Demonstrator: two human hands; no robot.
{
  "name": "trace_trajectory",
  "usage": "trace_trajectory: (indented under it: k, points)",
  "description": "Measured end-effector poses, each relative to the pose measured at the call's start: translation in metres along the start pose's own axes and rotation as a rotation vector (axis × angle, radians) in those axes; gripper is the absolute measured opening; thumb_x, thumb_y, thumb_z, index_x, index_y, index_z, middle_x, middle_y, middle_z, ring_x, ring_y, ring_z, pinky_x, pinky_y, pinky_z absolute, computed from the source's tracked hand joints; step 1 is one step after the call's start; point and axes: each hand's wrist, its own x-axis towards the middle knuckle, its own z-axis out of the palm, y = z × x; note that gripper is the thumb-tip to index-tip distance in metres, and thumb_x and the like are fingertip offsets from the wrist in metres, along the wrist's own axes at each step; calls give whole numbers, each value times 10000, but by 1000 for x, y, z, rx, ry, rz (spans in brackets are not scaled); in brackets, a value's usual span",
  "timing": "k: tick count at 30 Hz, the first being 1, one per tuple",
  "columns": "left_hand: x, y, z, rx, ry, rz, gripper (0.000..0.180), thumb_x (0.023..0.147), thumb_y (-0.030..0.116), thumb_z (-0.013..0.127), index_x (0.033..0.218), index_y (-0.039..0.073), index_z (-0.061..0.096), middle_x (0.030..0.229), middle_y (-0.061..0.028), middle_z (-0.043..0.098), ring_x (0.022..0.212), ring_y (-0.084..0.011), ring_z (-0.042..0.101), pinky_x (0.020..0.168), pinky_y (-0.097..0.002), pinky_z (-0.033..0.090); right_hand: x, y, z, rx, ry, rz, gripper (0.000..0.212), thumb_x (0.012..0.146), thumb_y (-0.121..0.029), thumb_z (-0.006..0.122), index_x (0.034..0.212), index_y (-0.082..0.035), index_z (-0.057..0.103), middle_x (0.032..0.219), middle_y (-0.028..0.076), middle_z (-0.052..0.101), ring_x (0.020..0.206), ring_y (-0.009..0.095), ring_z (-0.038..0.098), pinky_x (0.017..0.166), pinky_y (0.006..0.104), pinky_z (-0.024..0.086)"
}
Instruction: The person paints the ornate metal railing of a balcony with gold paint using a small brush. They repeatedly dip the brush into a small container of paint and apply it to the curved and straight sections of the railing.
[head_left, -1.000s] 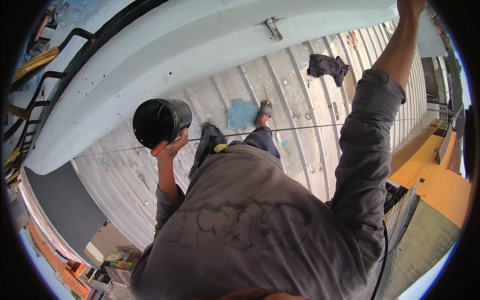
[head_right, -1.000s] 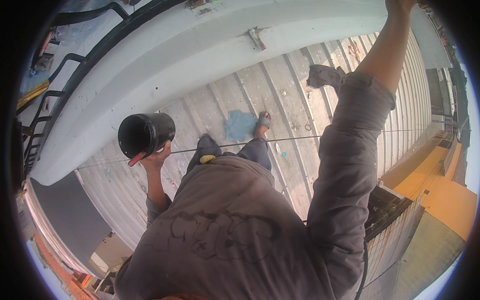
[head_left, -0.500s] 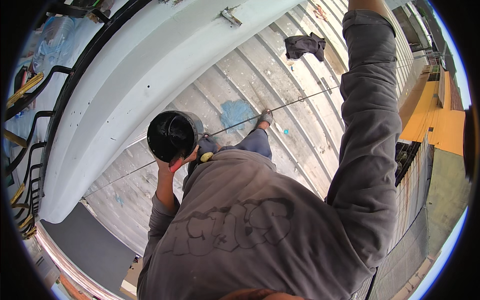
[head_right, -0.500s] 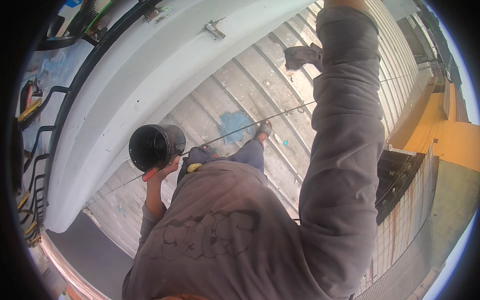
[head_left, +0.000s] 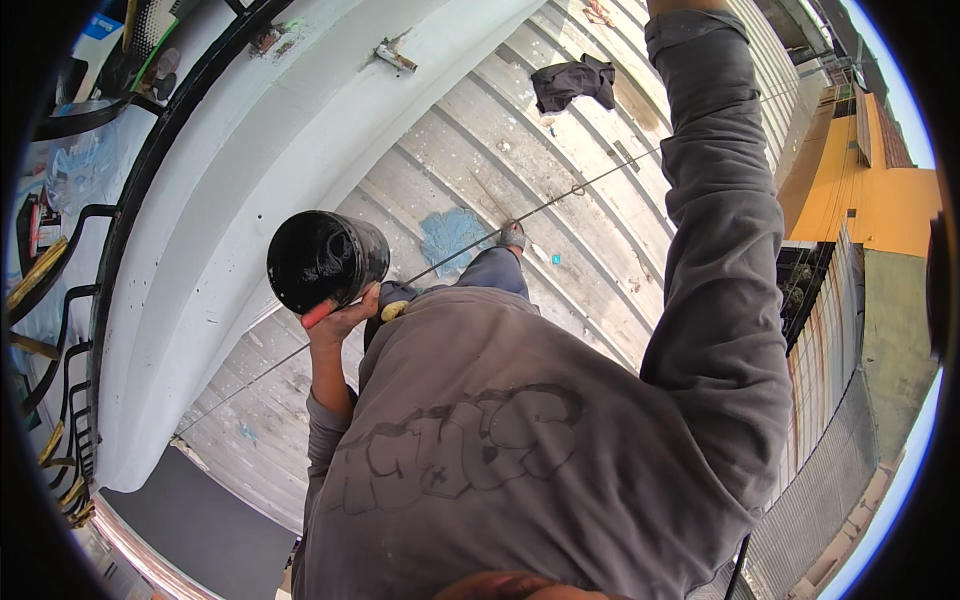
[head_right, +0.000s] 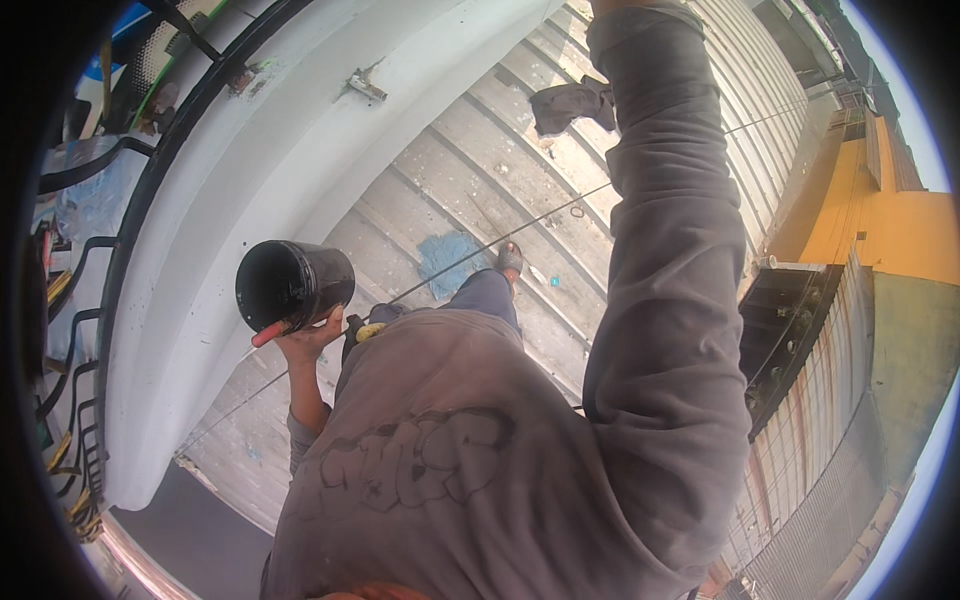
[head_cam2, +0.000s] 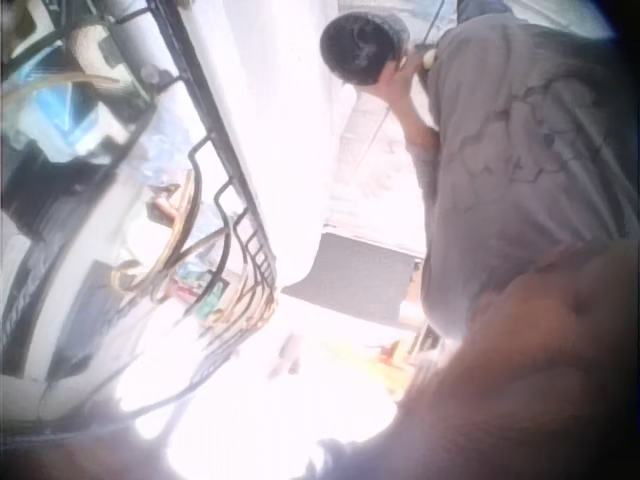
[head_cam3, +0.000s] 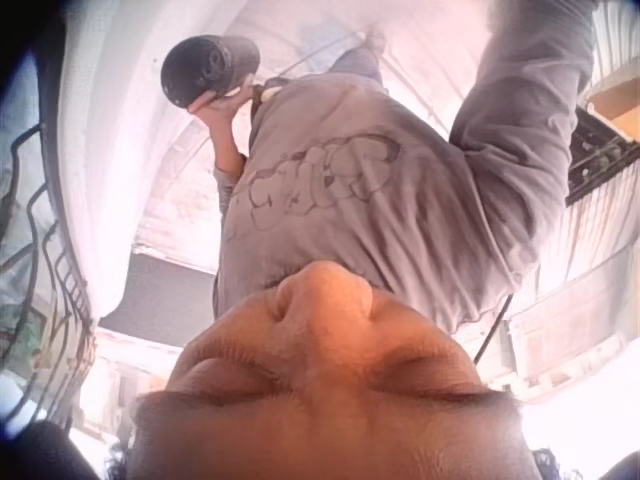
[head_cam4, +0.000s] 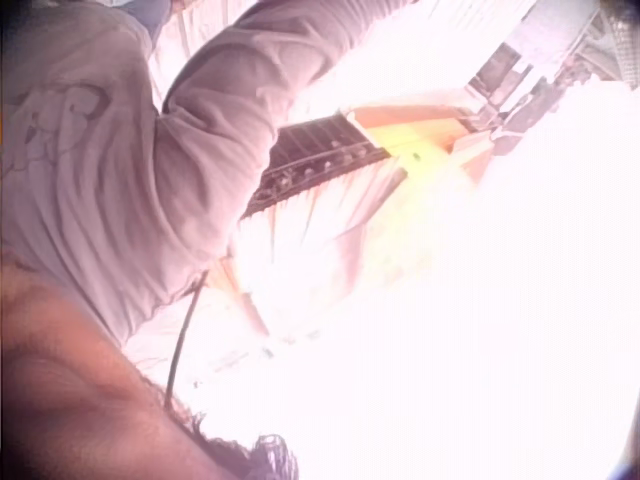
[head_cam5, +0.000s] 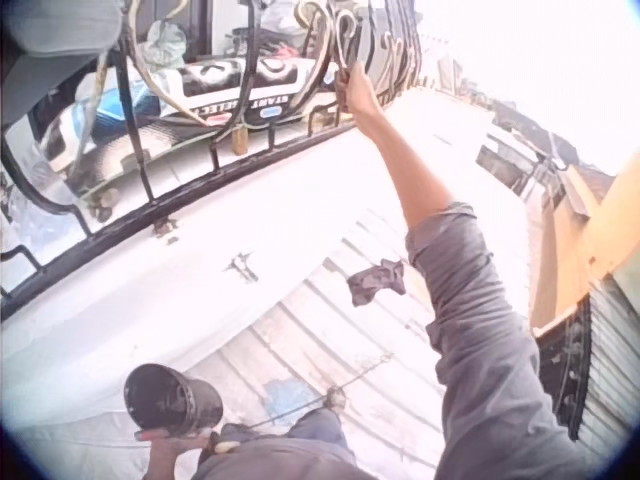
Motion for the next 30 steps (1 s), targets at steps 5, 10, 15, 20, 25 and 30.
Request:
trace_trajectory:
  k: [5, 10, 15, 20, 25, 30]
  points:
    - [37, -8, 6, -300, 170, -277, 805, 609, 159, 948, 1287, -18, 551, 1121, -98, 694, 1016, -211, 703, 907, -353, 577, -8, 9, -4, -108, 111, 21, 558, 1078, -507, 301, 775, -96, 528, 650, -7, 480, 575, 130, 479, 544, 305, 385]
    - [79, -18, -2, -398, 86, -372, 769, 585, 195, 952, 1220, -20, 576, 1058, -92, 709, 920, -206, 723, 846, -337, 590, -14, 6, -18, -218, -72, -154, 604, 1085, -511, 310, 1100, -14, 654, 969, 115, 681, 849, 197, 662, 755, 329, 528]
    - [111, -29, -3, -390, 148, -316, 573, 566, 267, 946, 1009, 6, 691, 903, -76, 747, 746, -196, 741, 741, -327, 608, -116, -4, 13, -141, 546, -164, 528, 1092, -456, 360, 1182, -40, 672, 1149, 158, 666, 1010, 209, 647, 841, 311, 512]
    - [123, -32, 1, -444, 134, -340, 717, 551, 253, 954, 1143, -10, 647, 1013, -104, 741, 871, -214, 748, 818, -336, 601, -311, -6, 123, -52, -153, 207, 1020, 737, -539, 847, 1533, -60, 424, 1437, 184, 547, 1395, 322, 486, 1179, 521, 364]
    - [125, -22, 18, -520, 79, -426, 853, 558, 354, 971, 1230, -10, 591, 1136, -130, 672, 1023, -269, 700, 903, -381, 555, -380, -23, 206, 121, -379, 318, 1196, 622, -460, 961, 1571, -49, 358, 1504, 200, 517, 1412, 361, 482, 1178, 460, 379]
    - [121, -13, 28, -629, 79, -385, 944, 627, 597, 911, 1277, 5, 567, 1198, -156, 609, 1076, -322, 649, 908, -435, 524, -383, -18, 213, 109, -401, 348, 1080, 578, -375, 980, 1472, -37, 476, 1378, 162, 620, 1265, 294, 623, 1093, 406, 466]
